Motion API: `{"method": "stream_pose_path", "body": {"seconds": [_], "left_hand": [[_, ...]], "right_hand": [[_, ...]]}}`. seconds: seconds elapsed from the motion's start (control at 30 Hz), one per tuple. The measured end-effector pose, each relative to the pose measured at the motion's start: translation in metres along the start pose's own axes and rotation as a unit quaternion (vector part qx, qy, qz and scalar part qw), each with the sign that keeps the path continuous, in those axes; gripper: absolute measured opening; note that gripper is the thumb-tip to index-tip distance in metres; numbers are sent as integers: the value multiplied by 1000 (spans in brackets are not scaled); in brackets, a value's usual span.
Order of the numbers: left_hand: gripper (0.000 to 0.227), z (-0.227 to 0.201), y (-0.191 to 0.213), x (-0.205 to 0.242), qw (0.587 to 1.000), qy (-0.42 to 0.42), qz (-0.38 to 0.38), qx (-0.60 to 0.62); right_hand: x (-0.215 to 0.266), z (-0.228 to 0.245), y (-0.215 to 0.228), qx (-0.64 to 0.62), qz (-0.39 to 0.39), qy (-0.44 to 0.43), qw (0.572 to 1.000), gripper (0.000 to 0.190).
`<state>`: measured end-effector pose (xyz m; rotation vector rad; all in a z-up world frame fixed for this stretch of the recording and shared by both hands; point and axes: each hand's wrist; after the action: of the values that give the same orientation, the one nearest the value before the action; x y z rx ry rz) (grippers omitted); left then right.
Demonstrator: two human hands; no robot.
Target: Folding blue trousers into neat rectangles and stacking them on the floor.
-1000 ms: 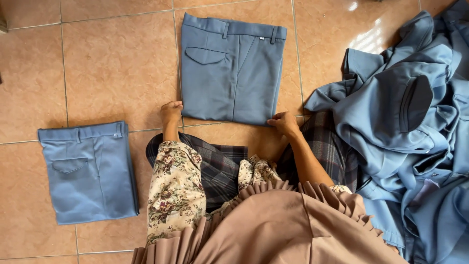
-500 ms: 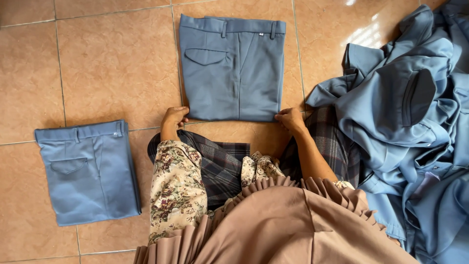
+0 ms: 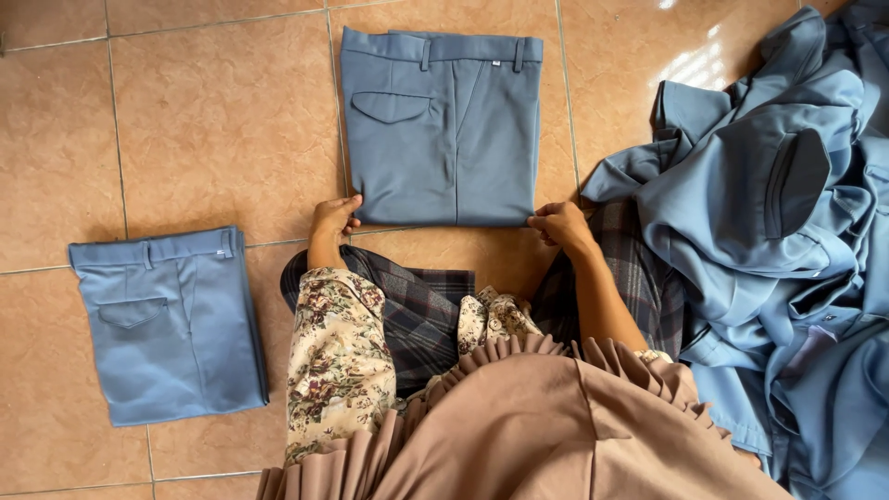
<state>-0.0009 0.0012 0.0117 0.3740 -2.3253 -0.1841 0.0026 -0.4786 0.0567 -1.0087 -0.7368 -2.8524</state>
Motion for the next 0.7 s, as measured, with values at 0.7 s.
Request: {"method": "stream_pose_path", "body": {"seconds": [0.7], "left_hand": [[57,-16,-20,10,947,23,-188,-261]], "right_hand": [[3,-2,-32,-74,-10,-9,997,30]]}}
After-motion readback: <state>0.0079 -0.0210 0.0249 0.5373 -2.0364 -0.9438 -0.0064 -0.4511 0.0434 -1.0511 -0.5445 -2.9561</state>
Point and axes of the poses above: each hand's wrist, its own x-axis away from the middle knuckle, its own y-axis out of the back of the hand, z = x × y, and after that the axes turned 1 degree about -x, right-handed
